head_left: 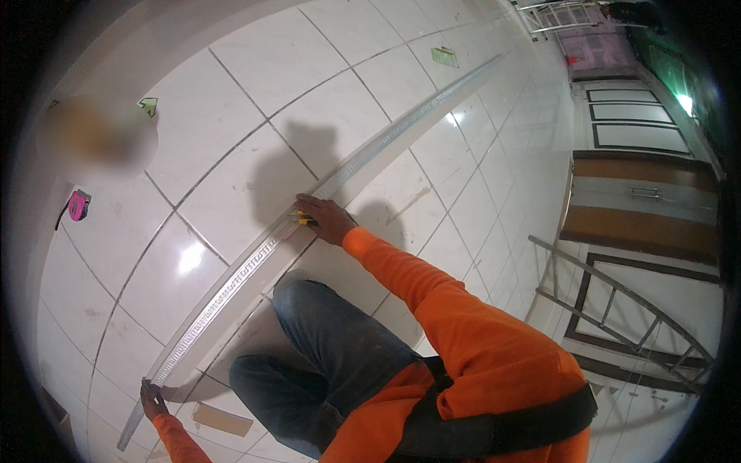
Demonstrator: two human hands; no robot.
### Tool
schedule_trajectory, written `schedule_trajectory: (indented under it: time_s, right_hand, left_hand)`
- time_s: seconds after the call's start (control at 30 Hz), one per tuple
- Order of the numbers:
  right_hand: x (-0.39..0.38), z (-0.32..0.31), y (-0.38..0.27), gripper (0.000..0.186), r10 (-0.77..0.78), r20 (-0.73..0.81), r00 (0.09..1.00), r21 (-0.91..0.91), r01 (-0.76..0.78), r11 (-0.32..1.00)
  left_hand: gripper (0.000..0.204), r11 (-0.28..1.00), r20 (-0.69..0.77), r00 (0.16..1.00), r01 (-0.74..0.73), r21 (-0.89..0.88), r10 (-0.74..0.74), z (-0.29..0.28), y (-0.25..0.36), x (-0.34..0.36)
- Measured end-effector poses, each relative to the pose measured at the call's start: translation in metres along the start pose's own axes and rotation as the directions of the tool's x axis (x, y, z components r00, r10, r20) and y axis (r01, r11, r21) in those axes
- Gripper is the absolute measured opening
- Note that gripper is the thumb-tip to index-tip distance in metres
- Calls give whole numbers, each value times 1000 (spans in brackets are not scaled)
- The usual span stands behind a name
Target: The person uses a utility knife to cut a long panel guided by a metal ruler, then applies glue from a bottle to the cut edge and spreads it with a scraper.
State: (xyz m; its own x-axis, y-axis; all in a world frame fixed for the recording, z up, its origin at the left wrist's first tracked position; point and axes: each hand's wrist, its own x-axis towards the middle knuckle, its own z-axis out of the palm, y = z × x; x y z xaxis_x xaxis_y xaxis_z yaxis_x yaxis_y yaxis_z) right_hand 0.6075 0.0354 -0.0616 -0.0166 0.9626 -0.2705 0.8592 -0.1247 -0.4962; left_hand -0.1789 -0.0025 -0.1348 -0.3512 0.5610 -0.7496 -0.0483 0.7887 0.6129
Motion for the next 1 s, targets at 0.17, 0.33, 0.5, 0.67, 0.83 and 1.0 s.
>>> schedule_trajectory:
  time_s: [0.17,0.33,0.5,0.67,0.83,1.0]
  right_hand:
    - [-1,4,4,51,10,-16,1000,54,-9,998]
    - [-4,1,2,51,-40,-79,996,20,42,999]
    - [-6,0,-1,50,-58,-107,993,0,58,998]
    - [-4,-1,0,50,-13,-25,1000,-27,12,1000]
    - [-4,-5,-1,49,-45,-34,998,-39,43,998]
    - [-3,-9,-1,50,-95,-54,994,-45,93,995]
  left_hand:
    - [47,989,-14,996,82,-127,-84,0,2,-1]
    - [48,996,13,1000,-20,88,19,6,2,-3]
    - [49,999,-57,998,41,32,-39,5,0,-10]
    - [48,981,19,998,-57,188,55,3,0,-8]
    - [53,985,-75,989,120,-125,-130,2,4,-4]
    - [61,712,264,882,-472,521,391,-6,-8,-3]
